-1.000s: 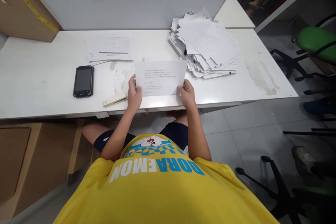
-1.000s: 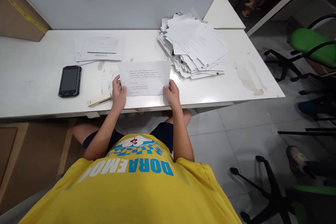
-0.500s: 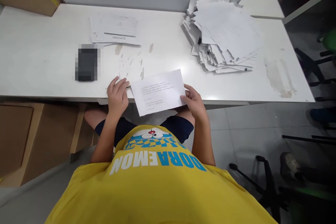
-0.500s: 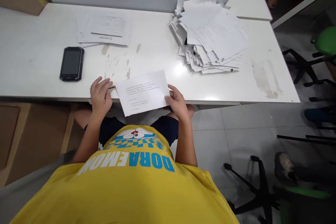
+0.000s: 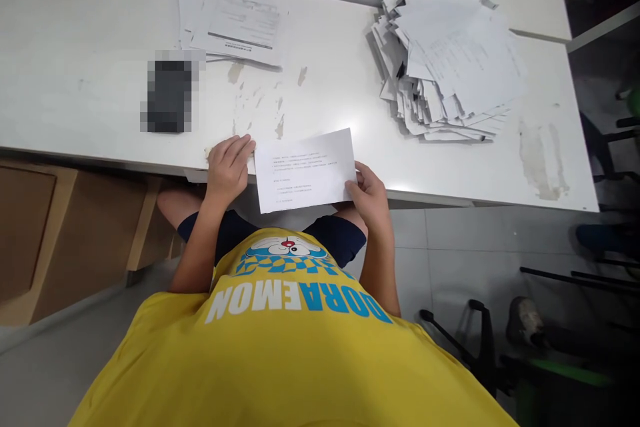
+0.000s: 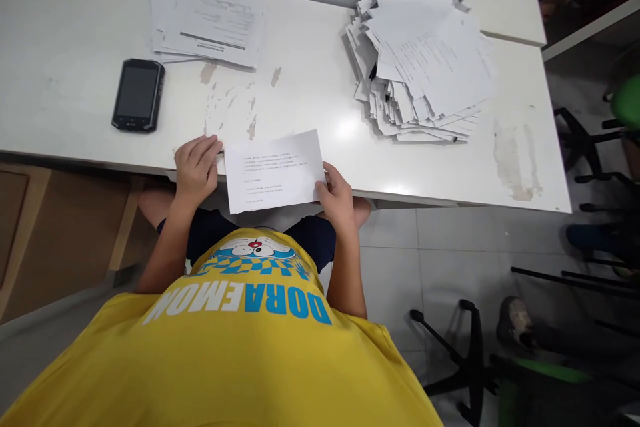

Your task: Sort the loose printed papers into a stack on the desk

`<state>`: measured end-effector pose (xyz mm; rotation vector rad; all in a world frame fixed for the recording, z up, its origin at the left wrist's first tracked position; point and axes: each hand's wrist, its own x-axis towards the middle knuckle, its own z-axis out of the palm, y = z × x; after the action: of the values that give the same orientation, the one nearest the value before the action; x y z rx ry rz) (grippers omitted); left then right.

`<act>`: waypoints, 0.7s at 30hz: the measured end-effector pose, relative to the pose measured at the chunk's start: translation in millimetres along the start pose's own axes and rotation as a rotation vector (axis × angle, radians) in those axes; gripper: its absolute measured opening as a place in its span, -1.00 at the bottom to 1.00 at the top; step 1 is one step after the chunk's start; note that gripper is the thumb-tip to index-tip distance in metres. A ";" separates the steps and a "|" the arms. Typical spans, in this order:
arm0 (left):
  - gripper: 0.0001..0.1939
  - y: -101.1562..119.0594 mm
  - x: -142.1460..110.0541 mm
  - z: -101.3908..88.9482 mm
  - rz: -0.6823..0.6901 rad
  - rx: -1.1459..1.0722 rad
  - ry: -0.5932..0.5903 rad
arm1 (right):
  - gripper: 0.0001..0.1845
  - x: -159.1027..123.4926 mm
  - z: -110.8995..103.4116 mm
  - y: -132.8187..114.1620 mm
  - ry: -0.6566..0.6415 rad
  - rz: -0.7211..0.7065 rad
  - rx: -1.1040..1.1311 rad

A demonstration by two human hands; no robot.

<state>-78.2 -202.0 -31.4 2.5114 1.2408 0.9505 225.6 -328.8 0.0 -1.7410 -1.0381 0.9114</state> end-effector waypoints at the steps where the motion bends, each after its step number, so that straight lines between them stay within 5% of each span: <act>1: -0.58 -0.8 -0.4 1.1 0.006 0.011 -0.004 | -0.47 -0.5 0.2 0.3 0.001 -0.009 -0.012; 21: -0.57 -9.3 -4.1 12.7 0.051 0.106 0.061 | -0.51 7.9 -2.4 20.2 0.032 0.029 0.207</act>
<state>-78.2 -197.8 -47.2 2.6248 1.2825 1.0060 236.1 -327.6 -19.1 -1.5959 -0.8683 0.9706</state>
